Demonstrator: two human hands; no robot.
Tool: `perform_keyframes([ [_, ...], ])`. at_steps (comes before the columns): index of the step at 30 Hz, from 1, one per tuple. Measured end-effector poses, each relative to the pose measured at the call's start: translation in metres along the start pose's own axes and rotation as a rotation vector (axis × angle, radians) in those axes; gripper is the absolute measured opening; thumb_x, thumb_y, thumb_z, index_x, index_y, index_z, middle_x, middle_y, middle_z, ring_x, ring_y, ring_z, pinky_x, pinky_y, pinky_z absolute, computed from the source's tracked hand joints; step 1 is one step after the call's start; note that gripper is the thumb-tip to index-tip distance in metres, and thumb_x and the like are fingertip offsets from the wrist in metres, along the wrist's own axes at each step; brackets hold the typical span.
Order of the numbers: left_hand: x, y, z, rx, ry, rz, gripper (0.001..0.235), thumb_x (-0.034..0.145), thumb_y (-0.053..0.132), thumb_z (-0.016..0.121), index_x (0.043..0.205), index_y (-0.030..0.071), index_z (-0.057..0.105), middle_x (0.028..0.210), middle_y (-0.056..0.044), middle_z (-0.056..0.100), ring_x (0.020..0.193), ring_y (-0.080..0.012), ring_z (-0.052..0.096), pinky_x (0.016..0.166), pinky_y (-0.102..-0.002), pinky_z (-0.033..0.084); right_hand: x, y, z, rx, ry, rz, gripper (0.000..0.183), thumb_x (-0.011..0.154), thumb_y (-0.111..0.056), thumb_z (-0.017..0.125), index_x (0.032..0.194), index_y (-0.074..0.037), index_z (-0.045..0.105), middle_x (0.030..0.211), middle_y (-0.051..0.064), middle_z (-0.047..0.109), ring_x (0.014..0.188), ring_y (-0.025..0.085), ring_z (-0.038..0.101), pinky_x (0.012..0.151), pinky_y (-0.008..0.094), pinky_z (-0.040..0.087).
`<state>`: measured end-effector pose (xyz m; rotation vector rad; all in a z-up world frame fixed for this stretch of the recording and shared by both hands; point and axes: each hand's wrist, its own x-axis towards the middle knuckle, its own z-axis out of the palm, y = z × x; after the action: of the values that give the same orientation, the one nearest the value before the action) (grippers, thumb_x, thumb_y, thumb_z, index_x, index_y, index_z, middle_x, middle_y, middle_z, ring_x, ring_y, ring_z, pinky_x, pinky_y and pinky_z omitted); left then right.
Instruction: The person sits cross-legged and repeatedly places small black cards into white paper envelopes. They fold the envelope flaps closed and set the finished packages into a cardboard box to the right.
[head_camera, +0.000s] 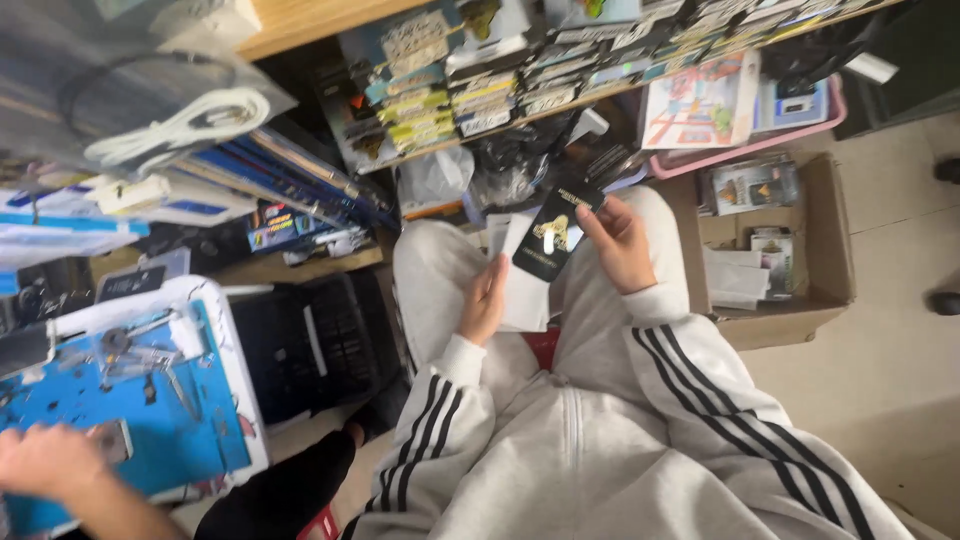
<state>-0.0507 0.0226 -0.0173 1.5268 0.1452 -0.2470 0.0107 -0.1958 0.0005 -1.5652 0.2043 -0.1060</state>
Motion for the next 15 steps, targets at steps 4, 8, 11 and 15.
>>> perform_keyframes([
  [4,-0.005,0.030,0.005,0.016,-0.065,0.034,0.049,0.107,0.048,0.053,0.130,0.007,0.069,0.127,-0.016,0.070,0.127,-0.0260,0.060,0.113,-0.047,0.042,0.002,0.016,0.001,-0.081,-0.063,-0.061,0.022,0.100,-0.021,0.077,0.118,-0.011,0.069,0.076,0.001,0.067,0.069,0.008,0.060,0.068,0.022,0.050],
  [8,-0.005,0.000,0.006,0.063,-0.027,0.071,0.049,0.107,0.048,0.055,0.125,0.005,0.069,0.116,-0.020,0.072,0.119,-0.0296,0.065,0.109,-0.049,0.044,-0.011,-0.007,0.005,-0.146,-0.099,-0.249,0.072,0.102,-0.006,0.073,0.161,-0.012,0.032,0.075,0.008,0.059,0.068,0.017,0.060,0.072,0.031,0.053],
  [11,-0.010,0.035,0.007,0.063,0.010,0.108,0.045,0.108,0.045,0.054,0.120,0.005,0.071,0.108,-0.015,0.074,0.114,-0.0209,0.066,0.106,-0.044,0.048,-0.018,-0.027,0.009,-0.379,-0.169,-0.236,0.057,0.105,-0.013,0.067,0.158,-0.018,0.045,0.078,0.009,0.063,0.072,0.020,0.061,0.080,0.038,0.054],
  [15,-0.006,0.008,0.010,-0.001,0.109,0.112,0.037,0.108,0.035,0.058,0.123,0.004,0.070,0.113,-0.019,0.074,0.119,-0.0170,0.059,0.107,-0.043,0.047,-0.031,-0.076,0.022,-0.463,-0.421,-0.179,0.055,0.110,-0.023,0.048,0.164,-0.027,0.038,0.079,0.011,0.070,0.072,0.019,0.065,0.080,0.039,0.056],
])
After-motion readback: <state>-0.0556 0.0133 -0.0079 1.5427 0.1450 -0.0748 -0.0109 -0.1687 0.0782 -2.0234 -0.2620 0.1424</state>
